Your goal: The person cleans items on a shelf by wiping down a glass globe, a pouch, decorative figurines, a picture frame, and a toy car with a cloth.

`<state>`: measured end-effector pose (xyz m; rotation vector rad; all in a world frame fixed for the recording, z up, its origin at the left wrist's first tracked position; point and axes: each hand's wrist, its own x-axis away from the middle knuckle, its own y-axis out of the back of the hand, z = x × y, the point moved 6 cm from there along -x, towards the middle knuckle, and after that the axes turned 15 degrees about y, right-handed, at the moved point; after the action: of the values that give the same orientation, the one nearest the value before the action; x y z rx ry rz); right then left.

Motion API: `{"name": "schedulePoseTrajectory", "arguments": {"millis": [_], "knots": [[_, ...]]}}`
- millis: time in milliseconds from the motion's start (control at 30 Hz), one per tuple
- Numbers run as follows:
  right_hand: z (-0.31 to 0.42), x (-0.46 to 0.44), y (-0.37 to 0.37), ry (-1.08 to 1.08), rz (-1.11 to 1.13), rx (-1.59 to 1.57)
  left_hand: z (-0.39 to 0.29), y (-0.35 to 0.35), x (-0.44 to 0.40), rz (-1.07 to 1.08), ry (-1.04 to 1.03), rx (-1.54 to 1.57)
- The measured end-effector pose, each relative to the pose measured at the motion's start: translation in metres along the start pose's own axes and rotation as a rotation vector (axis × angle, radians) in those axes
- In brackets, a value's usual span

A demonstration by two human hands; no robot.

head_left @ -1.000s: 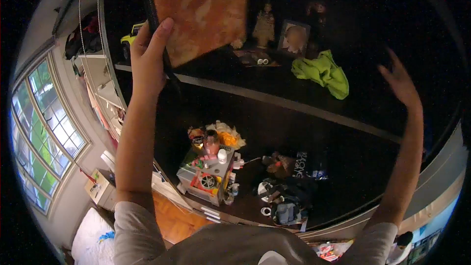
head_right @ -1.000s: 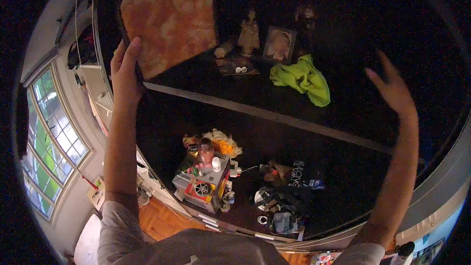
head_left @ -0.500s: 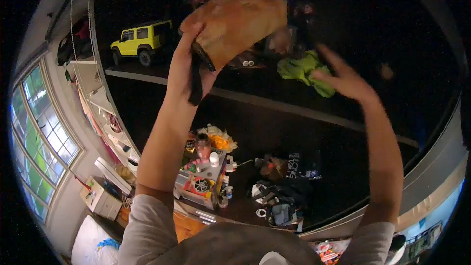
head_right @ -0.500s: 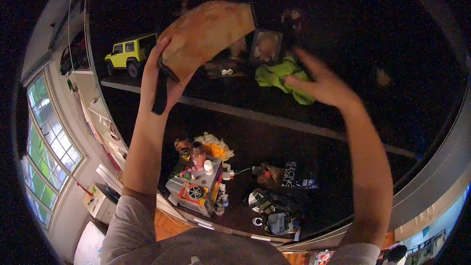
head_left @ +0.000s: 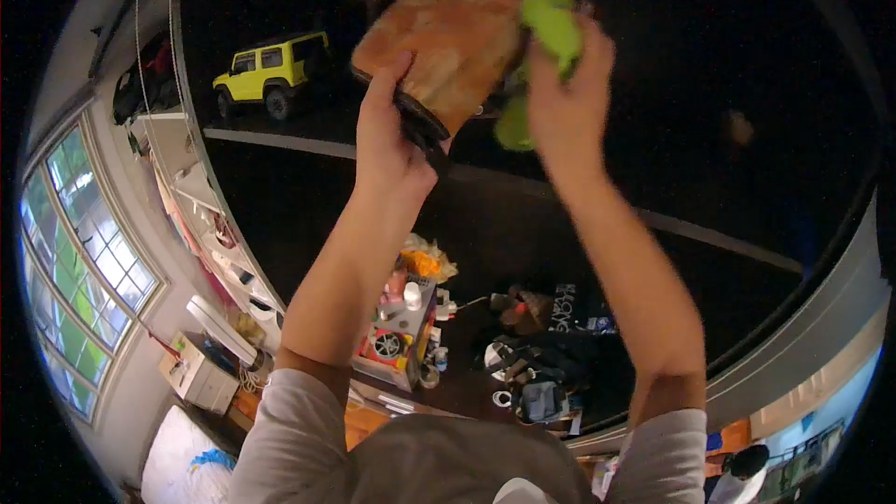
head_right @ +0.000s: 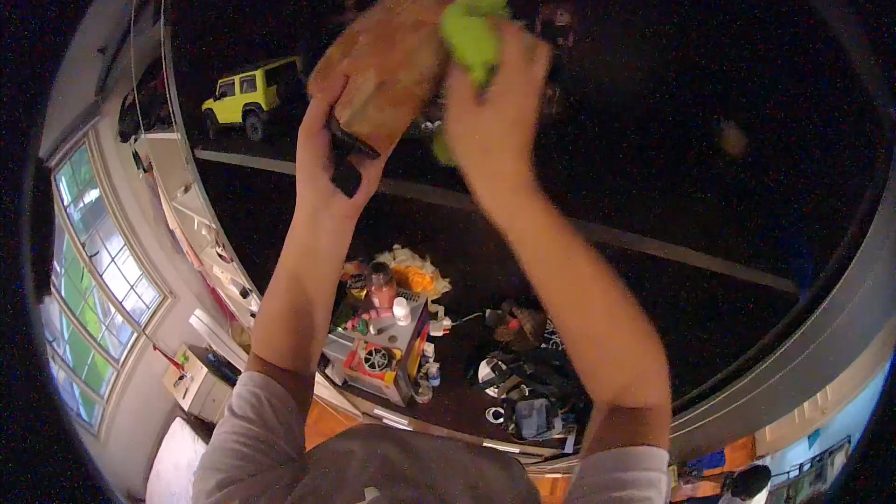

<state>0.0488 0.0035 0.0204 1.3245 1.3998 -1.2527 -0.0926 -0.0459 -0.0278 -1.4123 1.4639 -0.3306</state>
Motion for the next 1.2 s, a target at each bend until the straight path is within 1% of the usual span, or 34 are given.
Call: {"name": "schedulePoseTrajectory", "arguments": {"millis": [33,67,133,167,233,267,300,333,367,400,467,533,567,600,667,700,800,833,900,933,967,1000,1067,1100,1167,1200], "knots": [[0.012,0.007,-0.007,0.063,0.028,0.026,-0.001,0.004,-0.004,-0.006,-0.051,-0.017],[0.021,0.013,-0.014,0.029,0.101,-0.023,-0.004,0.006,-0.007,-0.013,-0.104,-0.033],[0.042,0.027,-0.022,0.063,0.238,-0.131,-0.014,0.006,-0.009,-0.017,-0.164,-0.063],[0.045,0.027,-0.023,0.028,0.33,-0.196,-0.02,0.006,-0.009,-0.019,-0.198,-0.08],[0.046,0.026,-0.02,-0.041,0.515,-0.334,-0.029,0.006,-0.008,-0.06,-0.251,-0.236],[0.033,0.027,-0.016,-0.094,0.468,-0.317,-0.033,0.006,-0.006,-0.084,-0.278,-0.314],[0.01,0.032,-0.01,-0.191,0.356,-0.306,-0.034,0.0,0.001,-0.122,-0.309,-0.351],[0.002,0.022,-0.003,-0.444,0.198,-0.508,-0.036,-0.001,0.004,-0.112,-0.345,-0.374],[-0.004,0.012,0.004,-0.468,0.055,-0.607,-0.038,0.0,0.005,-0.1,-0.379,-0.397],[-0.003,0.003,0.011,-0.487,-0.019,-0.585,-0.038,-0.001,0.006,-0.087,-0.409,-0.419],[-0.008,0.003,0.006,-0.347,-0.078,-0.443,-0.031,-0.006,0.012,-0.112,-0.403,-0.465],[0.016,0.006,-0.011,0.069,0.152,-0.004,-0.023,-0.012,0.016,-0.1,-0.424,-0.551],[0.02,0.008,-0.017,0.151,0.238,0.197,-0.018,-0.015,0.018,-0.079,-0.449,-0.614],[0.004,0.009,-0.017,0.038,0.209,0.156,-0.014,-0.017,0.019,-0.059,-0.471,-0.68],[-0.041,0.005,-0.019,-0.178,0.152,0.072,-0.016,-0.013,0.017,-0.051,-0.445,-0.702],[-0.073,0.007,-0.019,-0.358,0.109,-0.071,-0.02,-0.009,0.016,-0.047,-0.438,-0.714],[-0.057,-0.021,0.008,-0.543,-0.124,-0.411,-0.029,-0.01,0.018,-0.034,-0.711,-1.127],[-0.047,-0.028,0.015,-0.474,-0.208,-0.406,-0.029,-0.014,0.019,-0.054,-0.742,-1.227],[-0.021,-0.046,0.023,-0.06,-0.117,-0.186,-0.028,-0.021,0.023,-0.1,-0.803,-1.427],[-0.005,-0.051,0.025,0.143,-0.072,-0.076,-0.028,-0.025,0.025,-0.079,-0.887,-1.501],[0.01,-0.056,0.022,0.294,0.009,-0.075,-0.027,-0.029,0.025,-0.059,-0.971,-1.576],[0.016,-0.057,0.019,0.35,0.078,-0.022,-0.026,-0.033,0.027,-0.036,-1.055,-1.65],[0.022,-0.059,0.01,0.456,0.219,0.087,-0.028,-0.033,0.03,-0.069,-1.105,-1.727],[0.011,-0.062,0.009,0.437,0.253,0.169,-0.028,-0.032,0.033,-0.084,-1.128,-1.766],[-0.022,-0.067,0.015,0.284,0.24,0.195,-0.027,-0.029,0.039,-0.027,-1.148,-1.808],[-0.027,-0.071,0.018,0.211,0.232,0.206,-0.027,-0.029,0.041,0.0,-1.163,-1.828]]}}
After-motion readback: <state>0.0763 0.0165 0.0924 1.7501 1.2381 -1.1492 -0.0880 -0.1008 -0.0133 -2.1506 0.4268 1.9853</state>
